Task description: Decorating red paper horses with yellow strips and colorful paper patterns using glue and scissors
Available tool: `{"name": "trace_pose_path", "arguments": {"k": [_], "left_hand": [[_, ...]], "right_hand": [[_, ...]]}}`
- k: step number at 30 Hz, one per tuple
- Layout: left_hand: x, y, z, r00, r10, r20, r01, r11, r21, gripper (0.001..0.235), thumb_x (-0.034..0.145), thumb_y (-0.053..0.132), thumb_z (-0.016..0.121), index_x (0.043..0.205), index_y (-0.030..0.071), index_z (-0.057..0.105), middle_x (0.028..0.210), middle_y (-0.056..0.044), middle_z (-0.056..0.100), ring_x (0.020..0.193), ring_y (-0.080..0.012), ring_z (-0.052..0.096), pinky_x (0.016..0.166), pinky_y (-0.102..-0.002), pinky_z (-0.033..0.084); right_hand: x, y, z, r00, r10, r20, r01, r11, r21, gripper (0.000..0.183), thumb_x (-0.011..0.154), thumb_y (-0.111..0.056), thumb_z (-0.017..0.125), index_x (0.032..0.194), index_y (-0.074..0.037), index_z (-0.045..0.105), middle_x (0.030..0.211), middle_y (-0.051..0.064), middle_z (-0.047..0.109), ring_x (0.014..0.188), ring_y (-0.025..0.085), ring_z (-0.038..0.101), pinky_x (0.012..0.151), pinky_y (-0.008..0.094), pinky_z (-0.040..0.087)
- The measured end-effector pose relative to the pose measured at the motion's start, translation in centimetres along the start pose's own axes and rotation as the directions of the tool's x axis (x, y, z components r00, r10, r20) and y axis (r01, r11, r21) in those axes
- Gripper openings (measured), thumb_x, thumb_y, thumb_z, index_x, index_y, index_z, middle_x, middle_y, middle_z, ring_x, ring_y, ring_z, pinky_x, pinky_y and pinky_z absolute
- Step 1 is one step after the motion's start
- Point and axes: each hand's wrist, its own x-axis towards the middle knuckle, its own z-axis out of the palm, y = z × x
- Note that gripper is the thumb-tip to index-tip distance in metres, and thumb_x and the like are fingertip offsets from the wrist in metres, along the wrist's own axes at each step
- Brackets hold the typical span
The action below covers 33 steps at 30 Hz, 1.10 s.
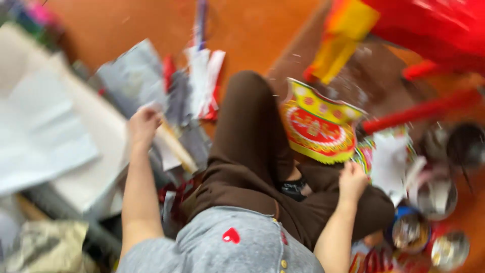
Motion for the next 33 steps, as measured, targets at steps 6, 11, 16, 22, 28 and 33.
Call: {"name": "trace_pose_path", "arguments": {"k": [6, 11, 16, 22, 28, 33], "left_hand": [[3.4, -2.0, 4.8, 0.934, 0.351, -0.074, -0.338, 0.930, 0.144, 0.024, 0.074, 0.003, 0.060, 0.093, 0.008, 0.072, 0.086, -0.009, 0.073, 0.080, -0.0257, 0.069, 0.070, -0.038, 0.051], [3.0, 1.7, 8.2, 1.000, -0.023, 0.005, 0.017, 0.867, 0.499, 0.078, 0.080, 0.049, 0.075, 0.134, 0.006, 0.040, 0.122, -0.021, 0.057, 0.114, -0.0408, 0.052, 0.098, -0.051, 0.036], [5.0, 0.7, 10.8, 0.998, -0.065, -0.024, 0.067, 0.826, 0.560, 0.057, 0.077, 0.044, 0.078, 0.118, 0.011, 0.056, 0.118, -0.013, 0.058, 0.113, -0.0350, 0.053, 0.093, -0.048, 0.043], [-2.1, 10.0, 5.2, 0.982, 0.065, 0.179, -0.037, 0.987, -0.158, 0.013, 0.079, 0.013, 0.055, 0.088, 0.005, 0.050, 0.091, -0.020, 0.065, 0.085, -0.0377, 0.060, 0.074, -0.046, 0.047], [-14.1, 17.2, 5.5, 0.806, 0.515, 0.292, -0.240, 0.735, -0.634, 0.048, 0.082, -0.004, 0.053, 0.129, -0.004, 0.045, 0.121, -0.031, 0.054, 0.117, -0.0426, 0.050, 0.101, -0.051, 0.042], [-19.8, 19.7, 6.0, 0.629, 0.595, 0.500, -0.287, 0.775, -0.563, 0.080, 0.078, -0.010, 0.056, 0.150, 0.015, 0.033, 0.131, -0.030, 0.055, 0.124, -0.0446, 0.049, 0.104, -0.053, 0.043]], "right_hand": [[1.3, 2.4, 1.7, 0.993, -0.103, -0.060, 0.107, 0.992, 0.069, 0.019, 0.095, -0.005, 0.059, 0.110, 0.000, 0.068, 0.094, 0.015, 0.069, 0.082, 0.026, 0.066, 0.079, 0.037, 0.051], [0.2, -1.1, 0.5, 0.993, 0.122, -0.006, -0.121, 0.992, 0.045, 0.026, 0.106, -0.022, 0.062, 0.089, -0.003, 0.062, 0.070, 0.007, 0.065, 0.052, 0.015, 0.055, 0.063, 0.034, 0.048], [0.0, -2.0, 0.5, 0.994, 0.103, -0.042, -0.101, 0.994, 0.049, 0.017, 0.103, -0.019, 0.063, 0.093, -0.004, 0.064, 0.073, 0.007, 0.066, 0.057, 0.017, 0.059, 0.067, 0.035, 0.050], [-1.3, -9.7, 1.5, 0.998, 0.063, 0.022, -0.066, 0.905, 0.420, 0.013, 0.093, -0.003, 0.067, 0.105, -0.003, 0.064, 0.089, 0.010, 0.065, 0.069, 0.016, 0.061, 0.058, 0.025, 0.052], [-5.4, -29.6, 2.1, 0.894, -0.376, 0.245, 0.079, 0.668, 0.740, 0.010, 0.083, -0.001, 0.074, 0.093, -0.002, 0.073, 0.086, 0.015, 0.071, 0.081, 0.023, 0.069, 0.071, 0.039, 0.059], [-5.2, -33.1, 3.5, 0.892, -0.425, 0.151, 0.273, 0.776, 0.569, 0.030, 0.080, -0.030, 0.082, 0.092, -0.006, 0.069, 0.083, 0.012, 0.065, 0.079, 0.025, 0.069, 0.065, 0.036, 0.058]]}}
